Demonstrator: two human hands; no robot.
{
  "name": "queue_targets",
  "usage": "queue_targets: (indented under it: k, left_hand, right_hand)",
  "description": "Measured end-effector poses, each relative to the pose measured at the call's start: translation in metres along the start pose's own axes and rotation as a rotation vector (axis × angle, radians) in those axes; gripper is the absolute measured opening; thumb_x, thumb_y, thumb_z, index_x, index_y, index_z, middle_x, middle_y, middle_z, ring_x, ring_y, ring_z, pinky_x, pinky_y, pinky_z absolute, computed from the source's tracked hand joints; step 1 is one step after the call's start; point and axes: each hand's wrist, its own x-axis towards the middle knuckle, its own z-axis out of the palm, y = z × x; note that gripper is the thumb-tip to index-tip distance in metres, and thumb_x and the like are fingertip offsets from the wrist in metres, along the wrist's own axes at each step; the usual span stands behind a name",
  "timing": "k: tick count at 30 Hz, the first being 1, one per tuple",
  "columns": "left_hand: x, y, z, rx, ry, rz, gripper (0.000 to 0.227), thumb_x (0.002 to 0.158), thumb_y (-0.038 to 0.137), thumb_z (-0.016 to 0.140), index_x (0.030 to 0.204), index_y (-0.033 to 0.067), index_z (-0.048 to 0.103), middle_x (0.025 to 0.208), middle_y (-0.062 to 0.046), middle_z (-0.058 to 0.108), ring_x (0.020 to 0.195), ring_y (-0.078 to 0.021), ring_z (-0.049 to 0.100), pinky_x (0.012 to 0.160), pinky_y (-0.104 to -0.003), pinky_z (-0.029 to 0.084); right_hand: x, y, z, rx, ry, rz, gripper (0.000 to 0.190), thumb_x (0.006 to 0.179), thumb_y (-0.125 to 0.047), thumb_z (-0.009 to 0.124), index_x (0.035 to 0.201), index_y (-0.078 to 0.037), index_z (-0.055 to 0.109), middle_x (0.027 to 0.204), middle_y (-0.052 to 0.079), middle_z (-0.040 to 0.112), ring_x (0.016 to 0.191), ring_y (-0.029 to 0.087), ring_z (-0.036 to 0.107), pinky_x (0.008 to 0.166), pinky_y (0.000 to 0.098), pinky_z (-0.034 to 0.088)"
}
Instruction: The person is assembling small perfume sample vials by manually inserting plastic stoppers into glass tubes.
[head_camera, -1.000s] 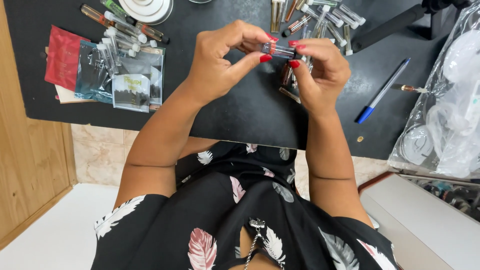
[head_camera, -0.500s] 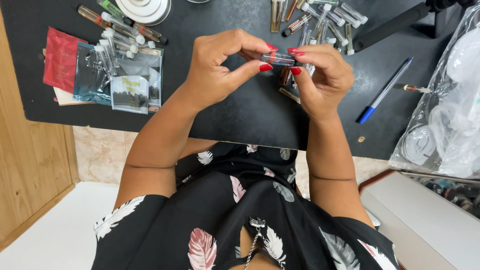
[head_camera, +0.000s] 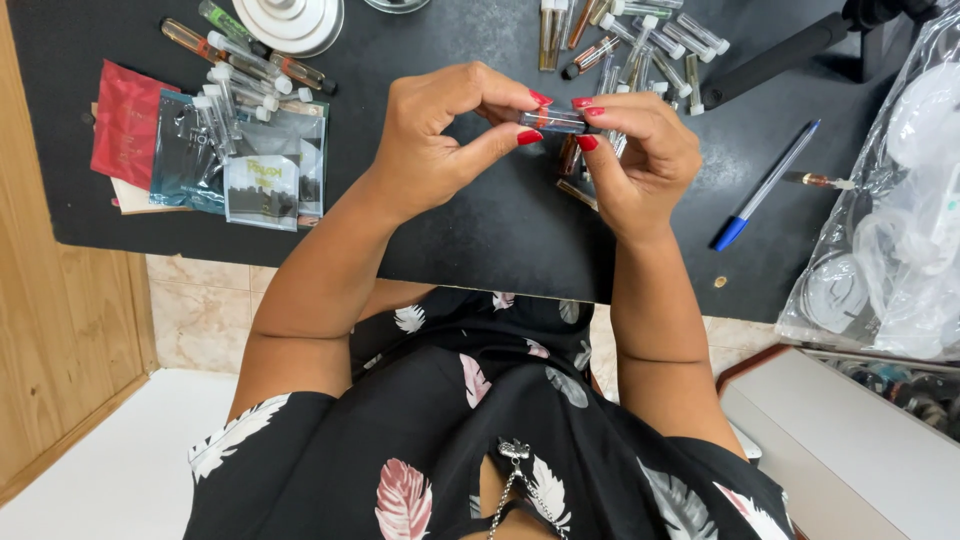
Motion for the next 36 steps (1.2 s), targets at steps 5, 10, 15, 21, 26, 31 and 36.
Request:
queue_targets:
  k: [5,10,15,21,26,31,36]
  left_hand:
    - [0.001,0.001,0.000,-0.010,-0.002,0.012,0.017,0.097,-0.013,0.074,0.109,-0.0015,0.070,0.101,-0.015,0.073,0.084,-0.0225,0.071,0.079,-0.030,0.061]
    - [-0.002,-0.008,-0.002,0.255,-0.028,0.256,0.006,0.102,-0.003,0.073,0.107,-0.0008,0.069,0.106,-0.015,0.074,0.095,-0.0335,0.074,0.086,-0.041,0.059]
    - [-0.006,-0.007,-0.008,0.487,-0.013,0.248,0.005,0.104,0.006,0.070,0.107,0.0073,0.066,0.099,-0.005,0.070,0.085,-0.0261,0.068,0.073,-0.036,0.050]
    - [-0.048,0.016,-0.060,0.723,0.237,0.172,0.010,0.100,0.006,0.078,0.109,0.0096,0.073,0.102,-0.002,0.076,0.085,-0.0206,0.073,0.075,-0.032,0.052]
    - [-0.115,0.012,-0.113,1.172,0.482,0.145,0.020,0.090,-0.005,0.083,0.099,0.0092,0.073,0.086,-0.004,0.069,0.075,-0.0228,0.062,0.064,-0.034,0.045]
    - [-0.164,-0.011,-0.110,1.389,0.502,0.065,0.018,0.088,-0.002,0.084,0.095,0.0079,0.071,0.093,-0.004,0.075,0.078,-0.0218,0.067,0.067,-0.031,0.052]
    - [-0.169,-0.015,-0.104,1.428,0.520,0.008,0.021,0.086,-0.001,0.086,0.095,0.0095,0.070,0.094,-0.003,0.074,0.081,-0.0215,0.065,0.067,-0.030,0.052]
  right_hand:
    - [-0.002,0.002,-0.002,-0.028,-0.009,0.003,0.008,0.104,-0.010,0.070,0.107,-0.003,0.069,0.101,0.018,0.074,0.087,0.027,0.068,0.078,0.0357,0.054]
    - [-0.004,0.011,0.002,0.100,0.009,0.175,0.017,0.105,-0.016,0.070,0.107,0.001,0.068,0.092,0.014,0.064,0.084,0.021,0.056,0.077,0.0305,0.044]
    - [-0.005,0.025,0.002,0.141,-0.074,0.177,0.014,0.106,-0.007,0.071,0.116,0.003,0.067,0.107,0.016,0.065,0.100,0.023,0.064,0.093,0.0330,0.053]
    - [0.005,0.009,0.010,0.058,-0.201,0.020,0.031,0.110,-0.001,0.065,0.138,0.001,0.053,0.120,0.027,0.063,0.103,0.035,0.066,0.099,0.0434,0.058]
    - [0.007,0.004,0.008,-0.035,-0.140,0.003,0.023,0.107,0.010,0.060,0.129,0.001,0.059,0.111,0.020,0.066,0.108,0.032,0.069,0.097,0.0412,0.060]
    - [0.008,0.004,0.009,-0.103,-0.139,-0.022,0.010,0.109,0.007,0.062,0.115,0.004,0.069,0.103,0.018,0.071,0.094,0.028,0.070,0.088,0.0377,0.059]
    - [0.008,0.009,0.009,-0.085,-0.133,-0.007,0.011,0.110,0.005,0.059,0.117,0.005,0.068,0.103,0.020,0.071,0.092,0.030,0.072,0.086,0.0385,0.061]
